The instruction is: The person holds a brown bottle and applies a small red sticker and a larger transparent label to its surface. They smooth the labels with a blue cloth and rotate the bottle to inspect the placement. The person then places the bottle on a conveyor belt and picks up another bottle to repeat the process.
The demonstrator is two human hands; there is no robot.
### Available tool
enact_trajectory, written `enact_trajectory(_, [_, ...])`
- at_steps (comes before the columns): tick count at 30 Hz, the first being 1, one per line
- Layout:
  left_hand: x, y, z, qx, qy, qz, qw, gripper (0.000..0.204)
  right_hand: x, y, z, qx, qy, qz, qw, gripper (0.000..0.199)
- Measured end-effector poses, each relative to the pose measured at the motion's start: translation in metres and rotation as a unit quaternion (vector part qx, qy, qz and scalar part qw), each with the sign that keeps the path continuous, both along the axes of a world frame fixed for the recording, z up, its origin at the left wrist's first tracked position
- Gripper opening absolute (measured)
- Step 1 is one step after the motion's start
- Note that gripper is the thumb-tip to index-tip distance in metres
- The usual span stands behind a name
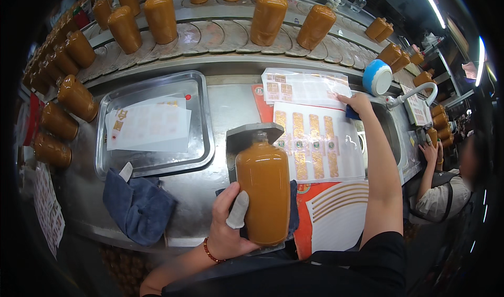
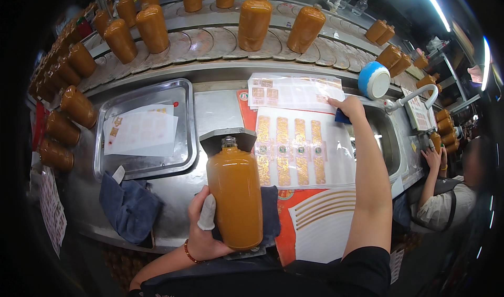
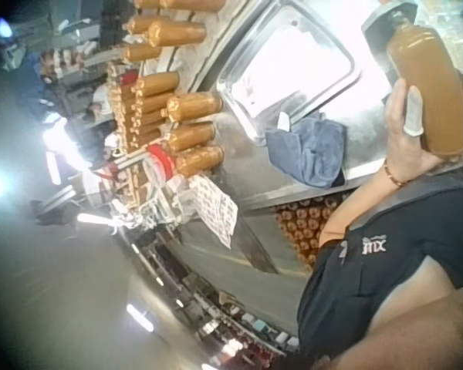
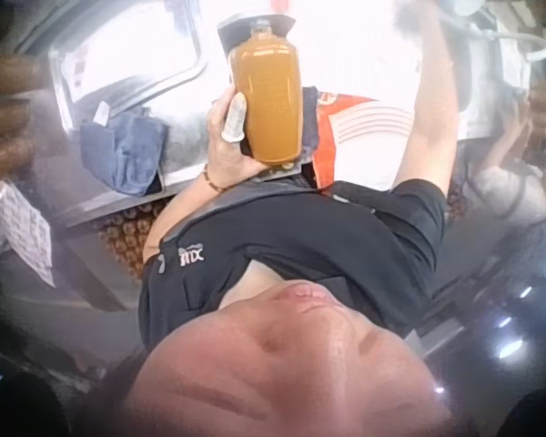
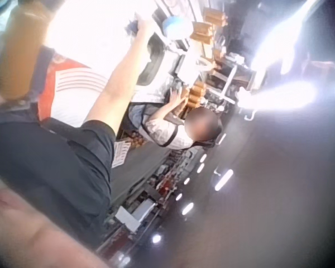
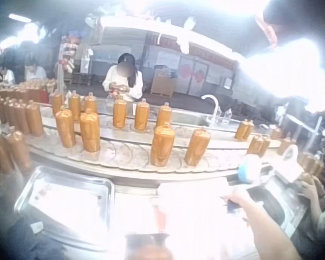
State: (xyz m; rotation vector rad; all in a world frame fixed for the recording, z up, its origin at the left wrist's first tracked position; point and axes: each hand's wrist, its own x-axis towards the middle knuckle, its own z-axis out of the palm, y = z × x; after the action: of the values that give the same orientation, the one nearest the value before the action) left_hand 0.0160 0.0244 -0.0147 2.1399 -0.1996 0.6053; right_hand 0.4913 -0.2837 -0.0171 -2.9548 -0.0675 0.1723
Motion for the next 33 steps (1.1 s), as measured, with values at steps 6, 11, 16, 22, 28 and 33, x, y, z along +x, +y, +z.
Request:
enact_trajectory(6, [-0.002, 0.0, 0.01, 0.013, 0.038, 0.048, 0.998, 0.136, 0.001, -0.001, -0.017, 0.114, 0.023, -0.054, 0.992, 0.08])
enact_trajectory(11, [-0.001, 0.001, 0.018, 0.011, 0.035, 0.029, 0.999, 0.137, 0.024, -0.024, -0.032, 0.126, 0.019, -0.063, 0.99, 0.065])
enact_trajectory(16, [0.001, 0.002, 0.023, -0.014, 0.034, -0.007, 0.999, 0.133, 0.024, -0.034, -0.051, 0.28, -0.037, -0.069, 0.957, 0.045])
enact_trajectory(22, [-0.001, -0.002, 0.024, -0.011, 0.055, 0.009, 0.998, 0.131, 0.009, -0.006, -0.028, 0.297, 0.063, -0.12, 0.945, 0.047])
enact_trajectory(28, [0.004, -0.003, 0.014, -0.031, 0.058, 0.002, 0.998, 0.131, 0.036, -0.031, -0.05, 0.349, 0.068, -0.099, 0.929, 0.028])
enact_trajectory(33, [0.008, -0.001, 0.017, -0.057, 0.059, -0.024, 0.996, 0.131, 0.076, -0.096, -0.067, 0.238, -0.064, -0.048, 0.968, 0.029])
